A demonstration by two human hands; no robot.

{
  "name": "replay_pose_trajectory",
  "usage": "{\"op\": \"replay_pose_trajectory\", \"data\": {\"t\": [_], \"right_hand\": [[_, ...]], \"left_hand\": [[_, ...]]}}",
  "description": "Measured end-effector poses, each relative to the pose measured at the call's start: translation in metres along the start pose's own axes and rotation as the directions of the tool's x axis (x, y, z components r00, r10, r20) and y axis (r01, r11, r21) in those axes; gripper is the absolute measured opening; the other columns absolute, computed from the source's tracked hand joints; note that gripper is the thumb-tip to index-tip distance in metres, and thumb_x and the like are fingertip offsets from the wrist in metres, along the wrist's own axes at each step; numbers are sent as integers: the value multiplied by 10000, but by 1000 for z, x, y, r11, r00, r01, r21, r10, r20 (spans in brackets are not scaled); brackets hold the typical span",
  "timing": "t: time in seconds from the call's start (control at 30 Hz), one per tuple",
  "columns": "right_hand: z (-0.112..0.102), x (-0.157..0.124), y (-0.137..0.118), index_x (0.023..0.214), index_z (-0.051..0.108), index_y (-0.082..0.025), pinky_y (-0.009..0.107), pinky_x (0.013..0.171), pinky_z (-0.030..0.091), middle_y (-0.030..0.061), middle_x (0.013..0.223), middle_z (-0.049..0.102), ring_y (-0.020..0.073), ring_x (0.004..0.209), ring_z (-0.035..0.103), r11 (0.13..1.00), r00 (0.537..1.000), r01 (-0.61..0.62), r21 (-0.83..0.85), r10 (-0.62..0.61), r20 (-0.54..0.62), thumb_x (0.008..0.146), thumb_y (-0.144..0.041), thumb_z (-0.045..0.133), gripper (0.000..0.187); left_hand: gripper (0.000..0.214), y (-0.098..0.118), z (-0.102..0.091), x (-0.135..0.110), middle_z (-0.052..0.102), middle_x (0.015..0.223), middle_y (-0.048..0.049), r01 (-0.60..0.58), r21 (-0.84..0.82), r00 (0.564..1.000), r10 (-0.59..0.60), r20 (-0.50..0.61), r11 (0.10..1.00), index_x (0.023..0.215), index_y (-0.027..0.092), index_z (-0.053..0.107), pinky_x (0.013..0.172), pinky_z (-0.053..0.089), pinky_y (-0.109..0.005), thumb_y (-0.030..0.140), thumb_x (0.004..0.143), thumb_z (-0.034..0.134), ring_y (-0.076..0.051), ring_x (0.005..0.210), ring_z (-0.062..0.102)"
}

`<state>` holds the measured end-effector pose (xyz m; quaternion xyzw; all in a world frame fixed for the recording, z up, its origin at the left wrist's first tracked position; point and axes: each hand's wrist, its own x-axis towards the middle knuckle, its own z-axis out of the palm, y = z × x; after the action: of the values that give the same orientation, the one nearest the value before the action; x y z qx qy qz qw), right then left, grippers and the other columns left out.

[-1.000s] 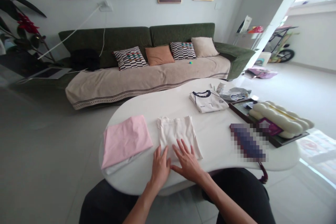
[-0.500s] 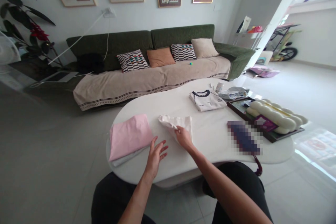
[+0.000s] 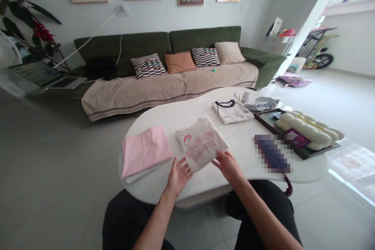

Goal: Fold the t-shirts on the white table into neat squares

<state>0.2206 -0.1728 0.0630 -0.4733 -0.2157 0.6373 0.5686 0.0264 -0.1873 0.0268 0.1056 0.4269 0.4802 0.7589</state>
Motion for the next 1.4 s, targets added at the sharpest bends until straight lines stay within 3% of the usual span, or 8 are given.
{"op": "replay_pose_trajectory", "data": {"t": [0.13, 0.27, 0.37, 0.43, 0.6, 0.97, 1.2, 1.4], "right_hand": [[-69, -42, 42, 891, 518, -185, 274, 607, 483, 63, 800, 657, 185, 747, 646, 929, 962, -271, -250, 259, -80, 676, -350, 613, 288], [-88, -30, 29, 863, 536, -175, 280, 580, 475, 49, 748, 645, 178, 652, 637, 782, 1000, 1, -624, -8, -9, 739, -421, 515, 276], [-68, 7, 10, 904, 572, -183, 327, 738, 476, 81, 922, 645, 203, 850, 621, 425, 931, 335, -841, -285, 226, 795, -360, 423, 256], [-47, 34, 5, 1042, 567, -174, 355, 884, 415, 121, 1169, 558, 220, 1082, 517, 126, 854, 447, -886, -354, 381, 822, -305, 383, 315], [-5, 87, 13, 1353, 310, -147, 462, 1029, 196, 100, 1454, 178, 239, 1339, 87, -308, 871, 390, -868, -183, 456, 855, -378, 368, 551], [-17, 122, 35, 1408, 148, -214, 468, 1035, 102, 86, 1477, 42, 250, 1341, -19, -359, 899, 327, -874, -166, 405, 854, -556, 247, 658], [-15, 113, 16, 1394, 195, -179, 491, 1015, 151, 117, 1463, 135, 258, 1336, 72, -282, 921, 327, -902, -119, 371, 846, -501, 338, 651], [-72, 63, 13, 1189, 476, -146, 352, 861, 374, 147, 1111, 560, 264, 1045, 504, -175, 919, 179, -968, -321, 228, 813, -411, 436, 462]], "left_hand": [[358, -11, -18, 9, 601, 1036, -98, -47, 244, 989, 79, -124, 969, 1147, 212, 420, 698, 470, -285, 333, 817, 484, -159, 799, 623], [429, -3, -21, 27, 546, 1154, -132, -272, 721, 902, 430, -39, 637, 1169, 196, 425, 820, 457, -359, 302, 770, 540, -218, 967, 582], [441, 11, -7, 48, 444, 1279, -166, -385, 919, 744, 618, 253, 86, 1192, 136, 443, 983, 341, -412, 259, 774, 505, -262, 1191, 417], [485, 17, 7, 64, 354, 1345, -199, -357, 914, 703, 589, 399, -193, 1228, 81, 427, 1035, 266, -424, 267, 784, 487, -288, 1277, 283], [635, 21, 28, 100, 241, 1405, -212, -193, 852, 734, 504, 454, -487, 1317, 52, 345, 1028, 252, -450, 407, 805, 465, -348, 1303, 181], [575, 25, 16, 136, 180, 1462, -5, -231, 762, 753, 385, 534, -604, 1336, 356, 315, 1010, 206, -526, 534, 799, 416, -361, 1323, 47], [492, 22, 31, 114, 293, 1411, -84, -259, 878, 784, 444, 434, -402, 1276, 272, 446, 1007, 240, -506, 375, 796, 474, -346, 1305, 174], [374, -17, 2, 48, 545, 1096, -152, -250, 949, 719, 620, 314, -191, 1120, 161, 550, 924, 376, -421, 222, 762, 463, -288, 1057, 488]]}}
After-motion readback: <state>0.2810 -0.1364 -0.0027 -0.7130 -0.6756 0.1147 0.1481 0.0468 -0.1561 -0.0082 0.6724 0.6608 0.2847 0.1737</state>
